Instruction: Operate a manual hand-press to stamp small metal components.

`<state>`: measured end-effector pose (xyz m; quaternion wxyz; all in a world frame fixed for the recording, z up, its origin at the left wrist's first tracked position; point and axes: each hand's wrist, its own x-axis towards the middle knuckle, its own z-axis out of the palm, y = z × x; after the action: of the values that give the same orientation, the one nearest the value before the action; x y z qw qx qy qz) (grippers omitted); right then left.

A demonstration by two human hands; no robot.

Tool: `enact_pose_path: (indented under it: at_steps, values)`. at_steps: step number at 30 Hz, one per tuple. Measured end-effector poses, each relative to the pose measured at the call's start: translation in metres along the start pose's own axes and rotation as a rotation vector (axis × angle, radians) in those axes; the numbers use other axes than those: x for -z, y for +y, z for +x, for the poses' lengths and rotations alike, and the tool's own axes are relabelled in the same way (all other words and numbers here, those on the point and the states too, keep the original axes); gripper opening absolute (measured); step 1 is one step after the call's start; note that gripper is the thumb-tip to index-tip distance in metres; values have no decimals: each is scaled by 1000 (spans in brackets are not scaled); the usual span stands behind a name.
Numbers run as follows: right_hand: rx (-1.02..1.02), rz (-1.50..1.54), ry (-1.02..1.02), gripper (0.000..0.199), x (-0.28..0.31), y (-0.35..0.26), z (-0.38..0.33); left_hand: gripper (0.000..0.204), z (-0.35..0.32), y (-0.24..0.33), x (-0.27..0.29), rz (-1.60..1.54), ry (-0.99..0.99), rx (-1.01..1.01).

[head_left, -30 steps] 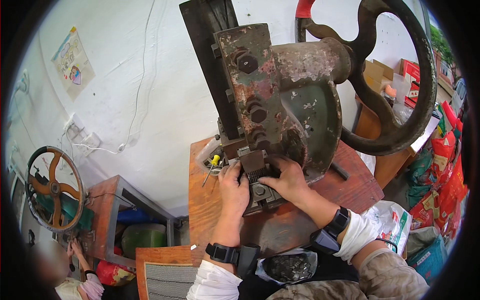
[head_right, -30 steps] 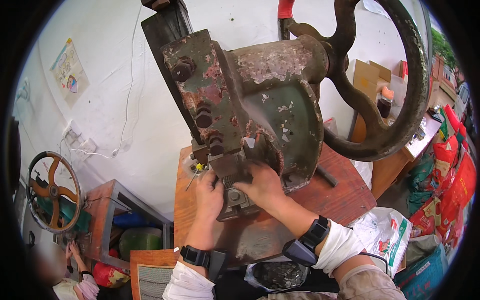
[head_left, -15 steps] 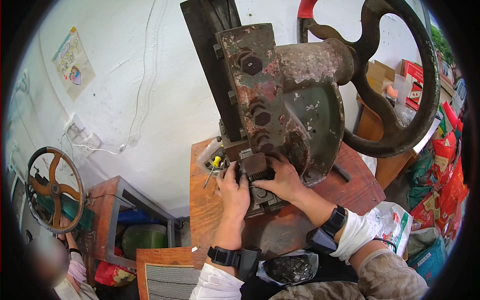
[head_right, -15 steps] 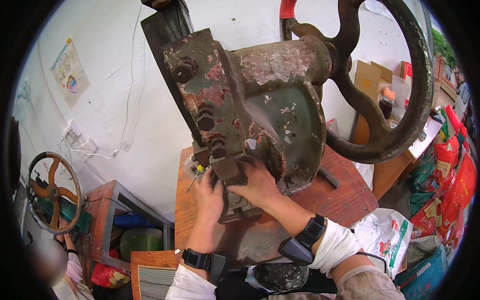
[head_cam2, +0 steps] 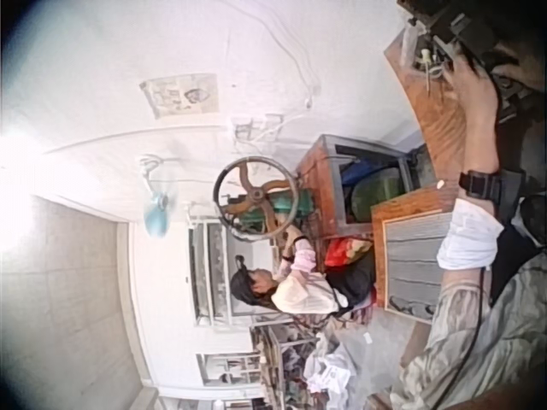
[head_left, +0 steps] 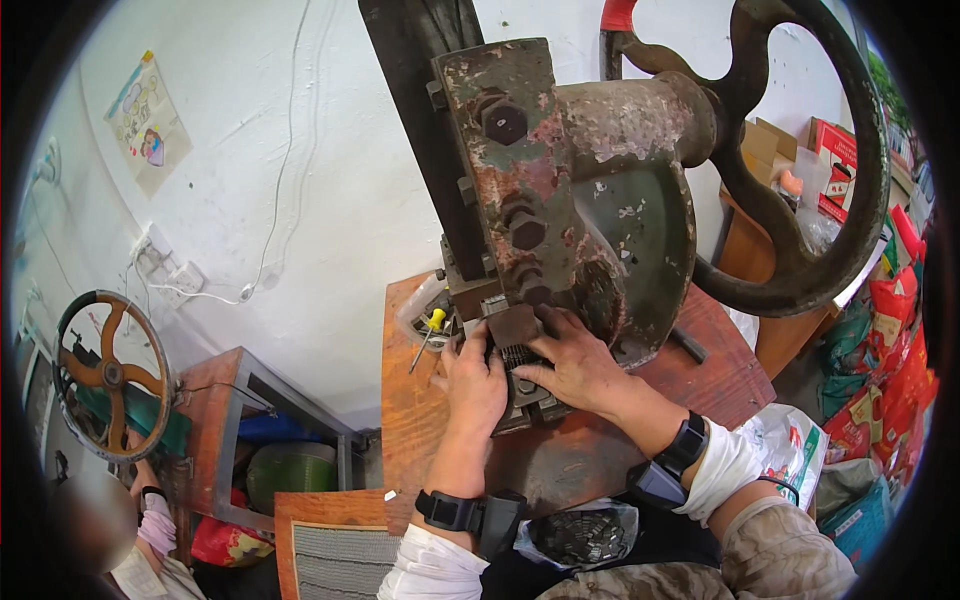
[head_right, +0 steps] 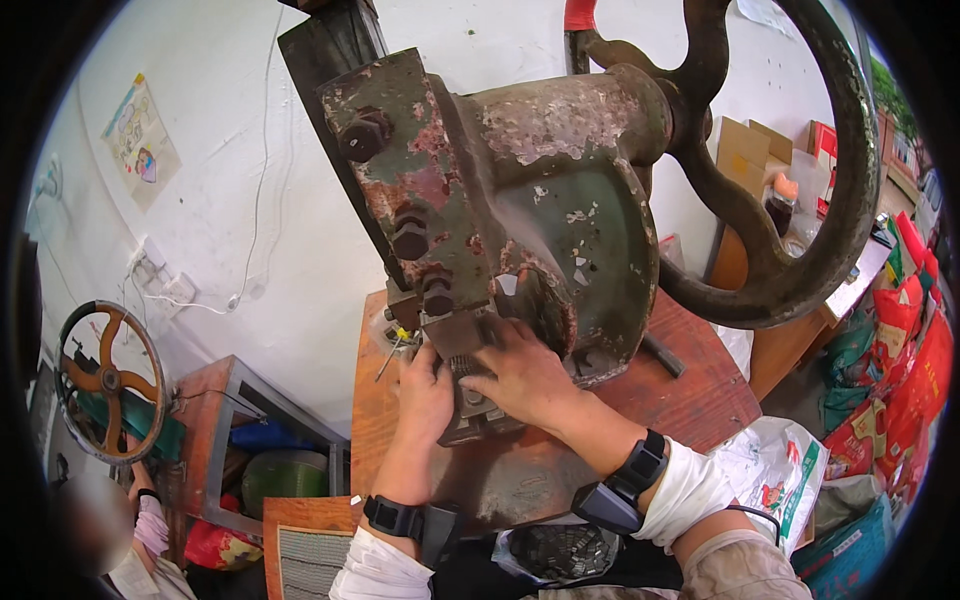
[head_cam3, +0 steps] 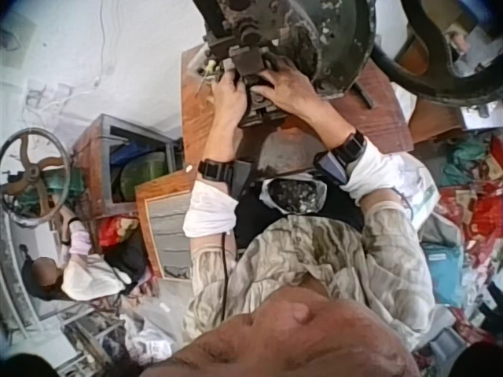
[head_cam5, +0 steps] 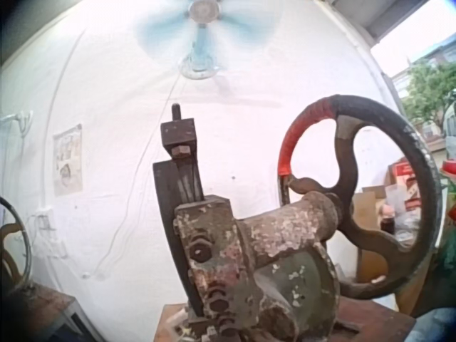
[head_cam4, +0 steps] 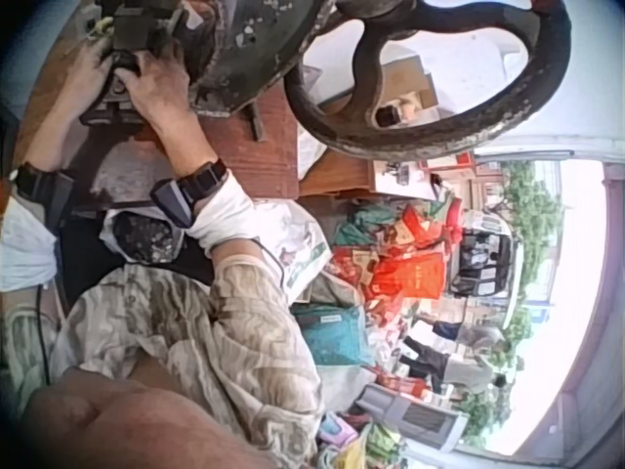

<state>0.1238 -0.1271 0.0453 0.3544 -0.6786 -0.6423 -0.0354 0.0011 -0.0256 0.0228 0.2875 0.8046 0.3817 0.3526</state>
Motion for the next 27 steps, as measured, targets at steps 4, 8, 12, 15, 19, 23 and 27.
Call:
enact_pose_path:
  at_steps: [4, 8, 12, 15, 19, 23, 27]
  values:
    - [-21, 105, 141, 54, -6, 12, -2, 37, -1, -4, -1, -56, 74, -19]
    - [-48, 151, 159, 65, -11, 9, 4, 37, 4, -13, -2, 8, -7, -4]
    - [-122, 211, 156, 69, -14, 14, 9, 37, 4, -10, -1, -100, -32, -17]
    - [-215, 203, 139, 73, -11, 5, 9, 38, 4, -14, -1, -62, -51, -39]
    - [-191, 242, 145, 74, -14, 8, 8, 38, 7, -19, -2, 7, -107, -62]
    - [-158, 290, 141, 68, -5, 7, 2, 39, 5, -16, 0, -115, -86, 26]
    - [-98, 201, 184, 55, 16, 6, -17, 41, 3, 6, 8, 73, -202, 37]
